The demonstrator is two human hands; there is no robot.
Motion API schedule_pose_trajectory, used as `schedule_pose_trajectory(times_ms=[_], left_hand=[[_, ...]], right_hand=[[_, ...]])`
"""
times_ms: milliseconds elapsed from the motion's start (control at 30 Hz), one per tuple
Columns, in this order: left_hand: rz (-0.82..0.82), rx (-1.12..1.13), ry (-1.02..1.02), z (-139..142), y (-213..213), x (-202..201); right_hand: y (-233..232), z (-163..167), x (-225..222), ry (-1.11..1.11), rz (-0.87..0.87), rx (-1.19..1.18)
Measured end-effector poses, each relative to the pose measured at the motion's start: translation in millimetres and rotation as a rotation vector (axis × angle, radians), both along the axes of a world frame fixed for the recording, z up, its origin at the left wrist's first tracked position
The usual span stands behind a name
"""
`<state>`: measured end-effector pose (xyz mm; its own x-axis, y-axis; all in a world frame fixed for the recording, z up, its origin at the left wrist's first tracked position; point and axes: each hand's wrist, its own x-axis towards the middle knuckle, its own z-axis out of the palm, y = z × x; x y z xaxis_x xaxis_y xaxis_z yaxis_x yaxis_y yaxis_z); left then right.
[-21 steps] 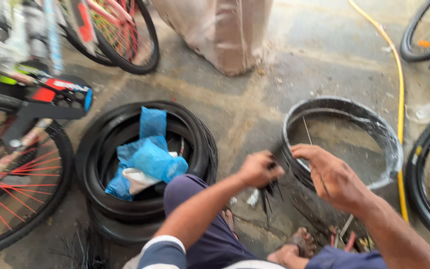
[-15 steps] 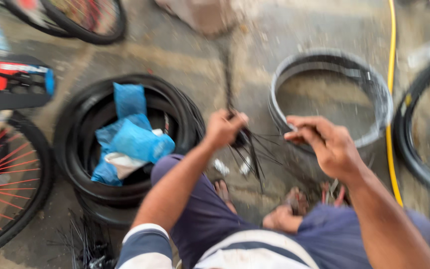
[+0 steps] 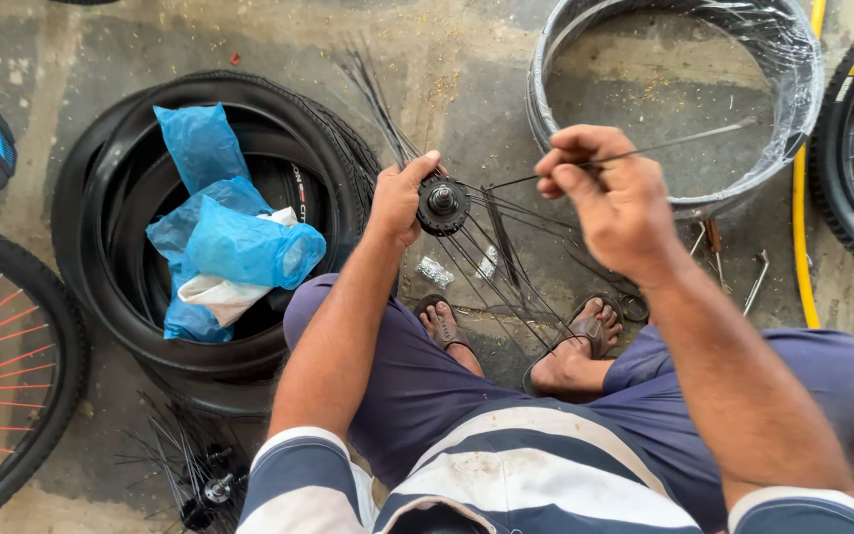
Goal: The person sits on the floor of a bicycle workshop and laces a bicycle wheel. They thread spokes through the hub, unwrap plastic wrapping from a wheel rim, and insert spoke nipples into the rim by hand.
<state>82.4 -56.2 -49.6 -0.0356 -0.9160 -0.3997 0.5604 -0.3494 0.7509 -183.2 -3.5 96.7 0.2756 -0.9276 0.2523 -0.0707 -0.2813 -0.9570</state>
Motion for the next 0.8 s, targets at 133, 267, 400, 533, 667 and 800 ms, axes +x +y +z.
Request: schedule_pose_trajectory(times_ms=[133, 267, 400, 533, 667, 800], left_hand=[[-0.047, -0.002, -0.01, -6.3, -5.0, 0.1], [-0.077, 0.027, -0.027, -5.4, -5.4, 0.1], [-0.099, 0.031, -0.032, -3.5, -5.6, -0.9], [-0.096, 0.05, -0.016, -5.0, -7.0, -0.7], [-0.096, 0.049, -0.02, -6.5, -7.3, 0.1], [-0.102, 0.05, -0.013, -4.2, -7.3, 0.9]], right_hand=[[-14.8, -4.5, 27.4, 0.125, 0.019, -0.123], [-28.4, -5.1, 44.7, 0.186, 0.069, -0.102], [-33.1, 1.7, 51.4, 0.311, 0.079, -0.19], [-33.5, 10.6, 55.6, 0.419, 0.092, -0.252], [-33.9, 17.1, 59.9, 0.449, 0.106, -0.285], [-34.5, 17.7, 61.4, 0.447, 0.123, -0.37]])
